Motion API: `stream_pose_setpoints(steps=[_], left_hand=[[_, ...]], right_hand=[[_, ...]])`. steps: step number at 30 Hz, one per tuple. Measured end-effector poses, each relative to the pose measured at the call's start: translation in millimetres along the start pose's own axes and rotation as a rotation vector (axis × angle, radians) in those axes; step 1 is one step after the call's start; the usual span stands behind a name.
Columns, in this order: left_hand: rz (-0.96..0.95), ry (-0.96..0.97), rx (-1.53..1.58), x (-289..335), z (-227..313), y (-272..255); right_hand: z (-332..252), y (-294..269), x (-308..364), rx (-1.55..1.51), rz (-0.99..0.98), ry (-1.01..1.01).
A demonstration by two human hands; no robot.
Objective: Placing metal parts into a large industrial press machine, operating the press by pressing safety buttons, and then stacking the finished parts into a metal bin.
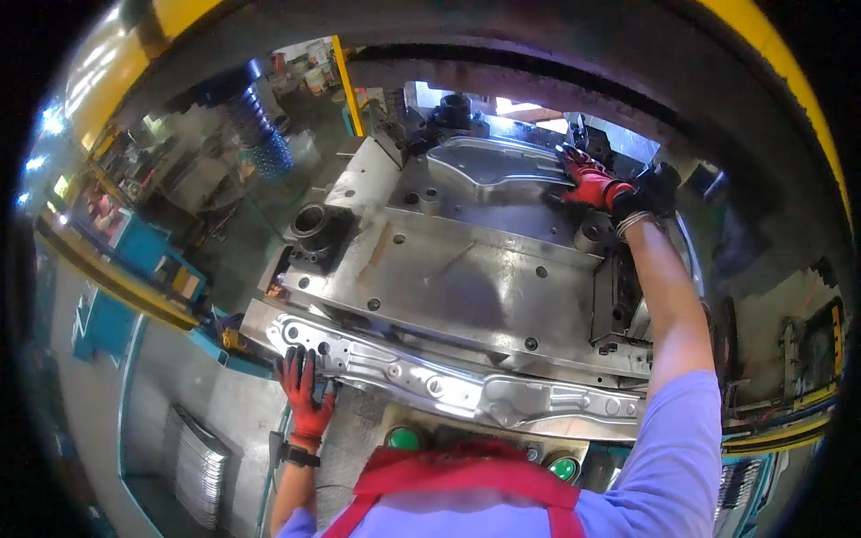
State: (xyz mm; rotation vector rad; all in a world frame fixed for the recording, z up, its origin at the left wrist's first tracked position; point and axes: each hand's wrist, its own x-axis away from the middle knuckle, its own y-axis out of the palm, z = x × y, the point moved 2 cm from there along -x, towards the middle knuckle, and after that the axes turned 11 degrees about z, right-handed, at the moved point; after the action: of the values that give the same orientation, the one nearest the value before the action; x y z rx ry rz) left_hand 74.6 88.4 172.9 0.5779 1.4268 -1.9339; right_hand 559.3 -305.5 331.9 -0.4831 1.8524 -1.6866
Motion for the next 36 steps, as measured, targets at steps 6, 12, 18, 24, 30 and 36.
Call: stream_pose_setpoints(steps=[6,12,18,24,30,36], left_hand=[[0.018,-0.045,0.068,5.8,14.2,-0.4],[0.136,-0.386,0.323,43.4,26.1,3.3],[-0.296,-1.171,0.789,184.7,-35.4,63.6],[-0.843,-1.013,0.796,254.5,-25.0,133.3],[-0.718,-0.793,0.822,255.0,-20.3,156.2],[-0.722,-0.795,0.493,246.3,-28.4,149.5]], right_hand=[[-24.1,-10.8,15.2,0.156,-0.037,0.135],[-81.1,-42.6,77.7,0.181,0.113,0.130],[-155.5,-23.2,308.1,-0.452,0.534,-0.066],[-163.5,165.0,538.0,-0.802,0.696,0.980],[-184.7,254.1,582.2,-0.425,0.107,1.417],[-193.2,226.1,564.0,-0.510,0.192,1.404]])
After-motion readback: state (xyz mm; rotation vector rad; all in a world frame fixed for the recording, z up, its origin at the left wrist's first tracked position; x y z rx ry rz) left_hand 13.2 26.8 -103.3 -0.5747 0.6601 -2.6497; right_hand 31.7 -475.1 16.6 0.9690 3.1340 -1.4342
